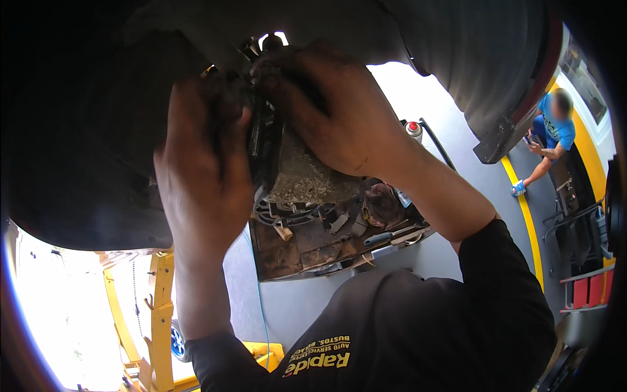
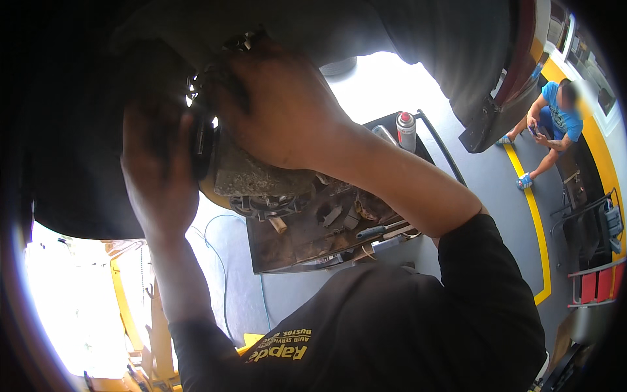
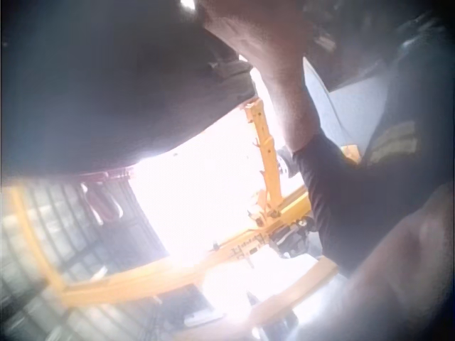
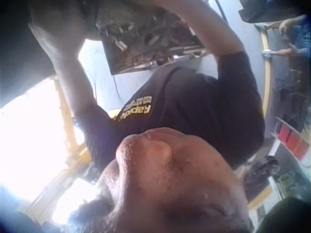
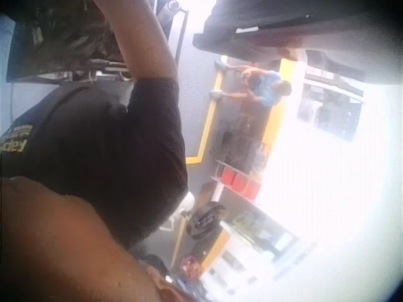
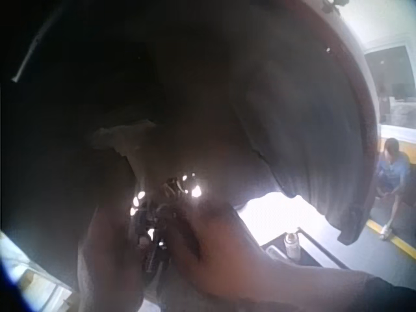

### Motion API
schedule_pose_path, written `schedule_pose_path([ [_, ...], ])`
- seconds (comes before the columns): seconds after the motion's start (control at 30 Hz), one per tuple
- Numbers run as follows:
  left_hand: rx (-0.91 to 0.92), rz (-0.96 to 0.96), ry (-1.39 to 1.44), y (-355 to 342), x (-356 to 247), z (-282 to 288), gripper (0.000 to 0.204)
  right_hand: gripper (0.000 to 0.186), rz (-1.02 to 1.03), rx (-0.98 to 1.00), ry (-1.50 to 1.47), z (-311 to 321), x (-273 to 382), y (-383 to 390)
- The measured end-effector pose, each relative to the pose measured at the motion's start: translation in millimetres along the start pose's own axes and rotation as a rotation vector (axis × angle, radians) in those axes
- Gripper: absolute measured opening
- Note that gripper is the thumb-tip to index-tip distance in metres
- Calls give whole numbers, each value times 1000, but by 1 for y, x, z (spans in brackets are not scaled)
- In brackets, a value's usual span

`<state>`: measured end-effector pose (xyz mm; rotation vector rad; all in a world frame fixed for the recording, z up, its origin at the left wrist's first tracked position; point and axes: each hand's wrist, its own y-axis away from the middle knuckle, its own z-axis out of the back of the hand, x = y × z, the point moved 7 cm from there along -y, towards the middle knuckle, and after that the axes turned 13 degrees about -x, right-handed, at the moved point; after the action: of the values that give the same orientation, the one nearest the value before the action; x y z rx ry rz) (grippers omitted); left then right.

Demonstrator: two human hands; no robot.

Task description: The person works on a vehicle's front suspension and brake assembly while the car is raised on a lift. They use a wrench and spray lubricant on bolts, then manipulate and install a metal suspension component into place.

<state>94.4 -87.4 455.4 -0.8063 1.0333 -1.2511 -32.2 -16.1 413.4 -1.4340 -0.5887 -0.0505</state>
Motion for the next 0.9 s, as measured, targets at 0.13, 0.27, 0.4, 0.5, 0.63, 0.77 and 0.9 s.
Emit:
schedule_pose_path([
  [0.13, -4, -111, -97, 5, -10, 0, 13, 28, 53, 27, 36, 0, 2, 4],
  [0.27, 27, -195, -188, 10, -17, 2, 19, 27, 20, 44, -3, -1, -6, 7],
  [0.4, 121, -341, -320, 12, -14, -7, 29, 27, -48, 20, -9, 1, -16, 12],
  [0.5, 107, -286, -242, 19, -19, 4, 36, 35, -242, 113, -106, -2, -40, 12],
  [0.63, 194, -231, -292, 13, -15, -6, 27, 37, -140, 140, -40, -3, -69, 0],
  [0.77, 148, -209, -297, 16, -20, -9, 20, 39, -80, 151, 25, 0, -96, -5],
  [0.9, 250, -296, -325, 19, -11, -31, 19, 41, -36, 166, 63, 1, -115, -8],
])
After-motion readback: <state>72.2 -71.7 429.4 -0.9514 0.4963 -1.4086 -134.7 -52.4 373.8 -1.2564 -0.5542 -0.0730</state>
